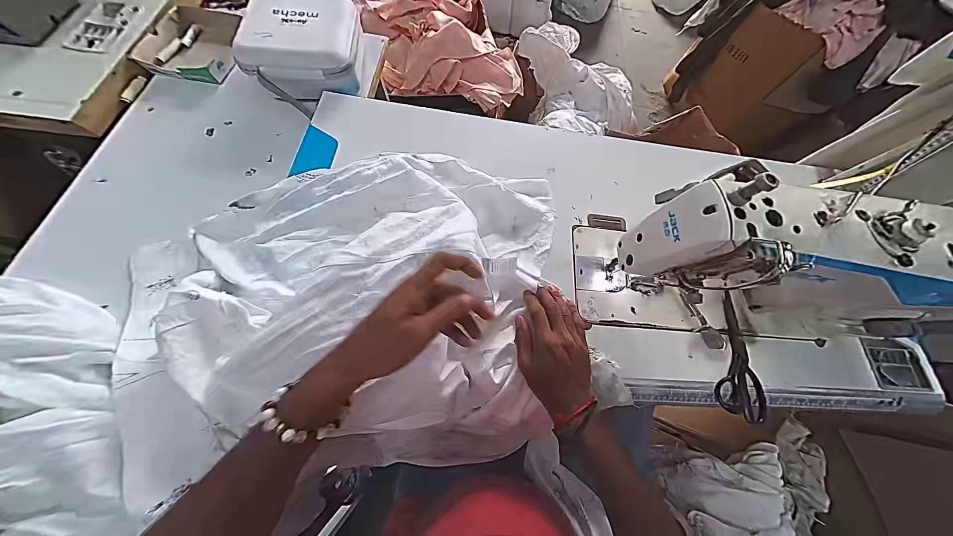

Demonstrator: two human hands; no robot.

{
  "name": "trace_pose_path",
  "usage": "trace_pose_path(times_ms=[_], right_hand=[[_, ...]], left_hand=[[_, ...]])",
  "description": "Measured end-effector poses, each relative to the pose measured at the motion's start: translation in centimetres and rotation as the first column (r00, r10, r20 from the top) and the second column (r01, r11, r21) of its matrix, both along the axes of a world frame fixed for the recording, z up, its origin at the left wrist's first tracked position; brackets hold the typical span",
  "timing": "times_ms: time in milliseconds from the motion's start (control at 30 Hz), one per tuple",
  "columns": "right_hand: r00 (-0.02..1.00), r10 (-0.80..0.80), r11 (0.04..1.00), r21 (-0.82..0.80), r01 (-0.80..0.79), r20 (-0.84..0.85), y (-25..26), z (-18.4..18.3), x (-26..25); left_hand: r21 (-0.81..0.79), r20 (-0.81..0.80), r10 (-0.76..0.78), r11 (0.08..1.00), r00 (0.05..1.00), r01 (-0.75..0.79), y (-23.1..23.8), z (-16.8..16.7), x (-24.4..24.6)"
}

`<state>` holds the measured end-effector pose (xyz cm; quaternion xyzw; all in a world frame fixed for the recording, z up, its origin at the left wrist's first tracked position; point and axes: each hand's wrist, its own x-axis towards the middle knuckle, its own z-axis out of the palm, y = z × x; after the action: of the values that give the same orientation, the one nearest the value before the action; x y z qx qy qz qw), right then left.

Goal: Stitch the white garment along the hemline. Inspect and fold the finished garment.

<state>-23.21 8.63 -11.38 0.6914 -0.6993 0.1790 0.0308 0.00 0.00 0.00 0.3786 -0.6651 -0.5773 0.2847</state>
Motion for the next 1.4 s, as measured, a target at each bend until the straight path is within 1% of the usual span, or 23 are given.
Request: trace_pose_path(times_ms=[33, 67, 100, 167, 233, 300, 367, 400, 467, 533, 600, 633, 667, 700, 733, 767, 800, 867, 967, 1067, 1233, 1300, 1400], right_hand=[[0.997, -0.015, 0.998, -0.058, 0.019, 0.071, -0.3, 0.0, -0.3], [0.983, -0.023, 0.990, -0.131, 0.047, 0.181, -0.3, 0.1, -0.8], [0.953, -0.030, 0.977, -0.194, 0.092, 0.302, 0.1, 0.7, -1.7], [0.890, -0.087, 0.942, -0.254, 0.220, 0.448, 2.1, 2.8, -5.1], [0.872, -0.250, 0.900, -0.231, 0.369, 0.421, 5.6, 4.7, -10.6], [0.834, -0.483, 0.855, -0.061, 0.515, 0.268, 9.0, 6.1, -16.8], [0.801, -0.592, 0.800, 0.178, 0.573, 0.084, 11.7, 6.0, -21.9], [0.811, -0.585, 0.788, 0.259, 0.559, 0.027, 12.4, 5.6, -23.8], [0.836, -0.548, 0.798, 0.290, 0.528, -0.017, 13.1, 4.7, -25.5], [0.821, -0.569, 0.799, 0.261, 0.542, 0.038, 13.2, 4.4, -26.0], [0.731, -0.623, 0.781, 0.275, 0.560, 0.280, 13.5, 4.8, -26.3], [0.604, -0.619, 0.781, 0.314, 0.540, 0.502, 13.9, 4.9, -26.4], [0.401, -0.534, 0.811, 0.317, 0.492, 0.744, 14.6, 5.0, -26.3], [0.169, -0.388, 0.855, 0.285, 0.433, 0.906, 15.6, 5.2, -25.9], [-0.047, -0.206, 0.903, 0.208, 0.376, 0.978, 16.9, 5.0, -25.3], [-0.250, -0.023, 0.946, 0.102, 0.308, 0.968, 18.3, 4.8, -24.4], [-0.399, 0.083, 0.982, -0.006, 0.191, 0.913, 19.5, 4.6, -23.3], [-0.625, 0.106, 0.971, -0.216, -0.102, 0.774, 20.3, 4.3, -20.6], [-0.608, -0.073, 0.973, -0.079, -0.219, 0.791, 18.5, 4.9, -15.5], [-0.501, -0.258, 0.919, 0.050, -0.390, 0.826, 15.7, 4.8, -14.3], [-0.343, -0.289, 0.827, 0.052, -0.560, 0.894, 11.8, 5.5, -13.6], [-0.311, -0.266, 0.801, 0.029, -0.598, 0.913, 11.9, 6.2, -13.5], [-0.264, -0.192, 0.847, 0.023, -0.531, 0.945, 14.8, 8.0, -14.6]], left_hand=[[0.183, -0.129, -0.187, 0.961, 0.974, 0.208, 0.3, -1.7, -3.6], [0.258, -0.143, -0.252, 0.924, 0.957, 0.282, 0.2, -3.7, -6.4], [0.259, -0.060, -0.257, 0.929, 0.964, 0.264, 0.0, -5.3, -8.5], [0.122, 0.160, -0.226, 0.971, 0.961, 0.208, -0.8, -6.4, -10.8], [-0.007, 0.305, -0.184, 0.981, 0.935, 0.195, -0.6, -6.0, -12.1], [-0.052, 0.314, -0.153, 0.983, 0.937, 0.178, -0.2, -6.3, -13.3], [0.011, 0.160, -0.125, 0.992, 0.979, 0.124, -0.1, -6.7, -14.3], [0.116, 0.029, -0.083, 0.990, 0.996, 0.080, 0.0, -6.7, -14.7], [0.397, -0.218, 0.043, 0.917, 0.975, 0.048, 0.3, -6.7, -15.1], [0.556, -0.328, 0.123, 0.826, 0.937, 0.087, 0.4, -6.9, -15.0], [0.605, -0.378, 0.092, 0.778, 0.921, 0.171, 0.3, -7.1, -14.5], [0.610, -0.390, 0.052, 0.763, 0.919, 0.216, 0.2, -7.1, -14.1], [0.609, -0.400, 0.009, 0.750, 0.917, 0.258, 0.2, -7.0, -13.7], [0.607, -0.405, -0.030, 0.738, 0.914, 0.294, 0.0, -6.7, -13.2], [0.604, -0.413, -0.066, 0.727, 0.908, 0.327, 0.0, -6.6, -12.8], [0.602, -0.423, -0.094, 0.714, 0.901, 0.358, -0.1, -6.7, -12.3], [0.599, -0.437, -0.118, 0.701, 0.892, 0.387, -0.3, -6.8, -12.0], [0.591, -0.458, -0.169, 0.675, 0.873, 0.441, -0.4, -7.0, -11.4], [0.571, -0.470, -0.251, 0.645, 0.846, 0.508, -0.8, -7.3, -11.2], [0.555, -0.474, -0.288, 0.636, 0.832, 0.536, -0.9, -7.4, -11.4], [0.522, -0.461, -0.345, 0.639, 0.817, 0.565, -0.8, -7.1, -11.2], [0.483, -0.365, -0.427, 0.673, 0.827, 0.561, -0.6, -6.4, -11.2], [0.242, -0.006, -0.631, 0.752, 0.776, 0.613, 1.5, -6.7, -11.0]])
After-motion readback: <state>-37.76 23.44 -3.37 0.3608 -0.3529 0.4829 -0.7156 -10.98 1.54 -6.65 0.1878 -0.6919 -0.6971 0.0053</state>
